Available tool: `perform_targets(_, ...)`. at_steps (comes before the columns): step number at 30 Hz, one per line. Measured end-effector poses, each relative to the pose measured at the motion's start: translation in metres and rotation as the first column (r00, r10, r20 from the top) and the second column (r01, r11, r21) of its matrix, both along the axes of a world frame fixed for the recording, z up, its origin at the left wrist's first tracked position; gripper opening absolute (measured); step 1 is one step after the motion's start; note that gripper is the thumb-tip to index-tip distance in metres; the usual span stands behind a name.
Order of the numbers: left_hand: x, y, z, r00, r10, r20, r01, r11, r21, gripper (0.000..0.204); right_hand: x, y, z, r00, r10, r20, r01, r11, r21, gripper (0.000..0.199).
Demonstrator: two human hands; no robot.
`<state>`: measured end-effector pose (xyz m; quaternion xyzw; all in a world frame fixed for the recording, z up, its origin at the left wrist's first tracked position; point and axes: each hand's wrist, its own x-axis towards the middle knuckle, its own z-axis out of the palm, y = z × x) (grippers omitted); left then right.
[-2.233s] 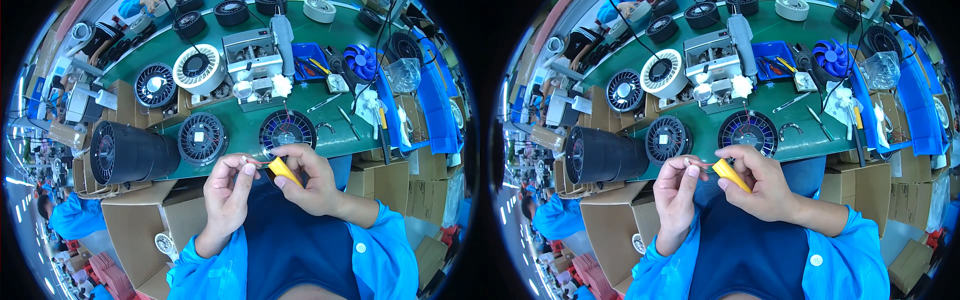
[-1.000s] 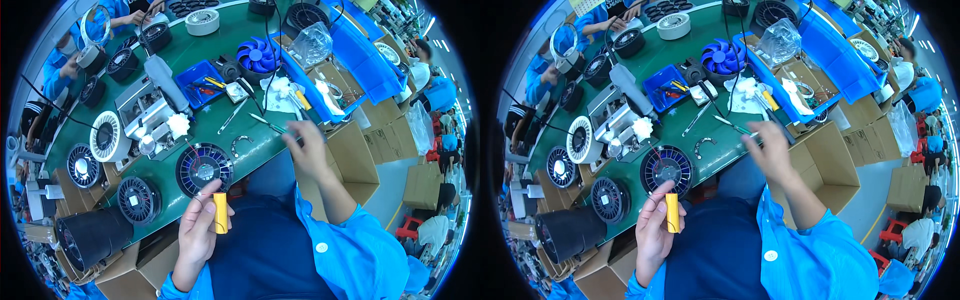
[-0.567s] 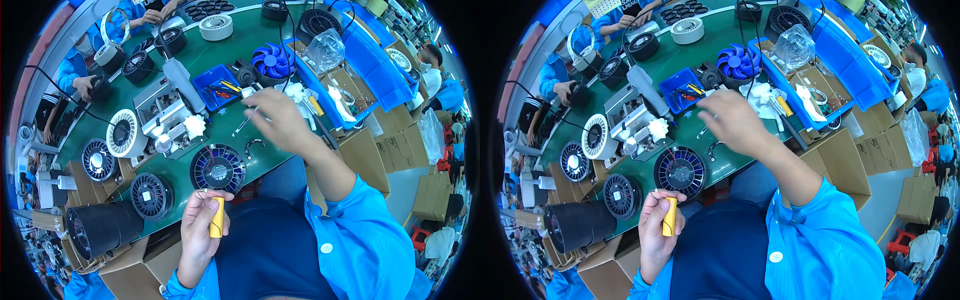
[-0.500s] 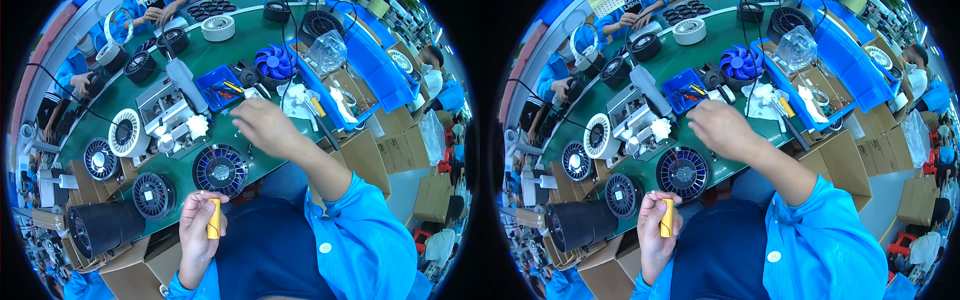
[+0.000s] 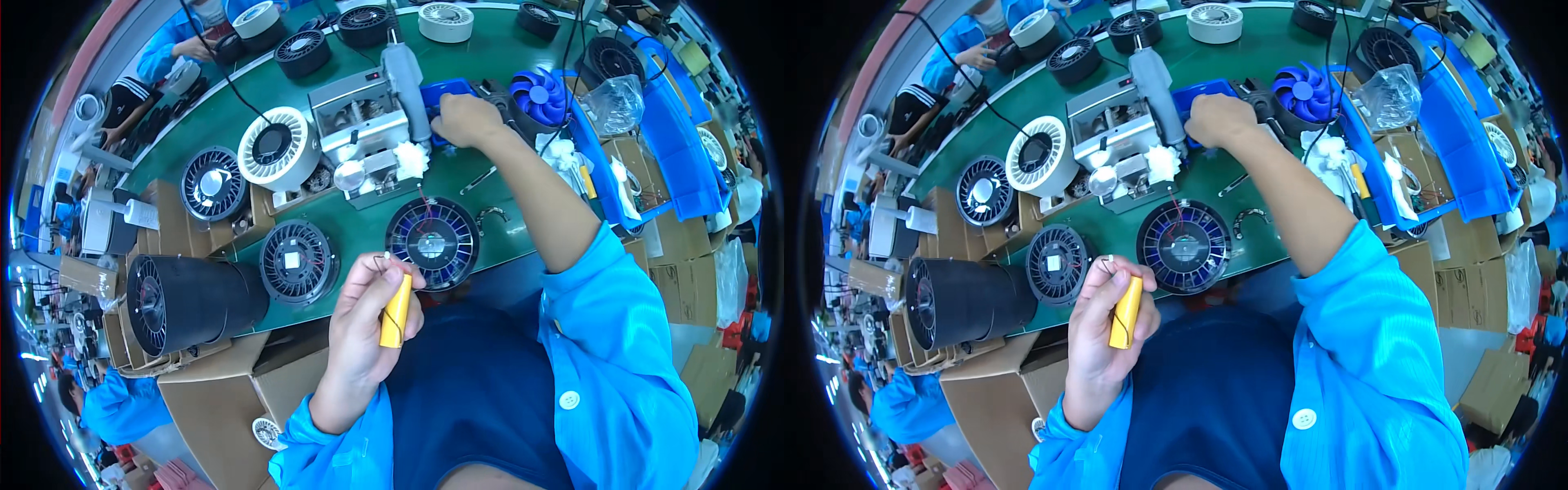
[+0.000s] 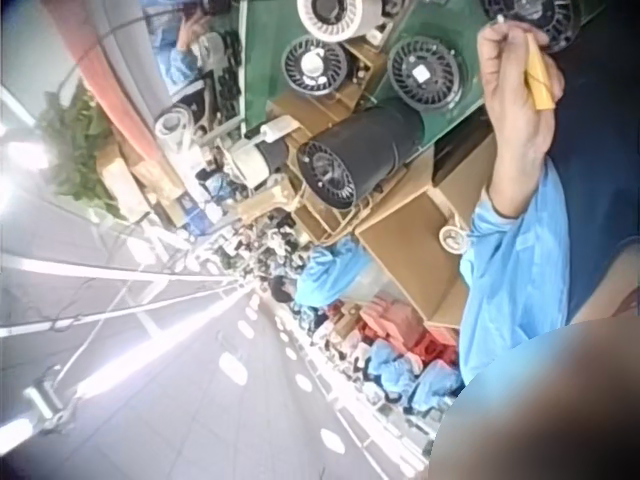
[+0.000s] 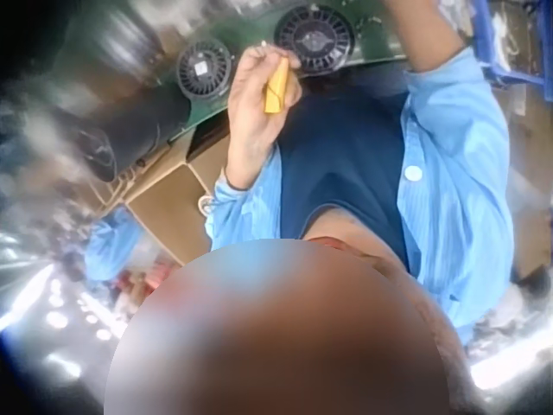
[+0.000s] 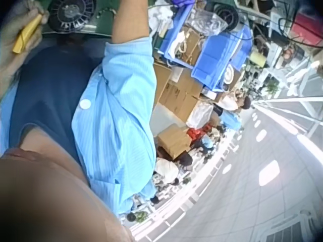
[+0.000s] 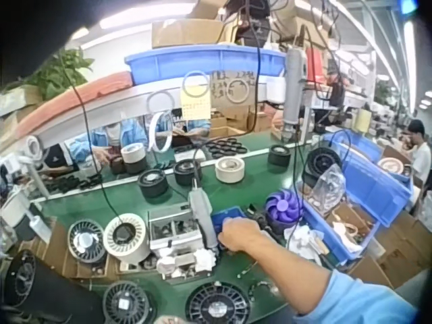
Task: Manually assembling cooling fan components and using tools to secure wires and parts.
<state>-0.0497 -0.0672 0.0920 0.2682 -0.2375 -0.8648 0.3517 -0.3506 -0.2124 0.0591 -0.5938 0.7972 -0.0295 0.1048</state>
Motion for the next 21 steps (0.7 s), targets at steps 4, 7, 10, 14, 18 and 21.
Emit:
perform_targets(4,0.005,-0.004,0.003,0.999,-0.009,-0.038,0.01,1.0,0.014,0.012,-0.002,0.0,-0.008,0.997,-0.026,-0.067,0.019,0.994,-0.112,0.03)
perform_targets(7,0.007,-0.005,0.004,1.0,-0.004,-0.02,0.004,1.0,0.009,0.011,-0.008,0.002,-0.005,0.995,-0.049,-0.083,0.032,0.98,-0.197,0.032)
perform_targets(10,0.007,-0.006,0.004,0.999,0.003,-0.052,-0.002,1.0,0.029,0.011,-0.015,0.005,0.0,0.992,-0.121,-0.037,0.106,0.955,-0.278,0.037)
perform_targets(14,0.007,-0.006,0.002,0.996,0.015,-0.085,-0.012,0.999,0.038,0.011,-0.022,0.008,0.004,0.995,-0.092,0.034,0.098,0.925,-0.367,0.041)
perform_targets(18,0.003,-0.006,0.003,0.997,0.015,-0.078,-0.012,0.999,0.032,0.011,-0.031,0.017,0.004,0.968,-0.098,0.233,0.198,0.866,-0.46,0.037)
perform_targets(21,0.001,-0.006,0.006,0.998,0.021,-0.052,-0.02,1.0,0.024,0.011,-0.032,0.017,-0.009,0.509,-0.041,0.86,0.504,0.824,-0.259,0.031)
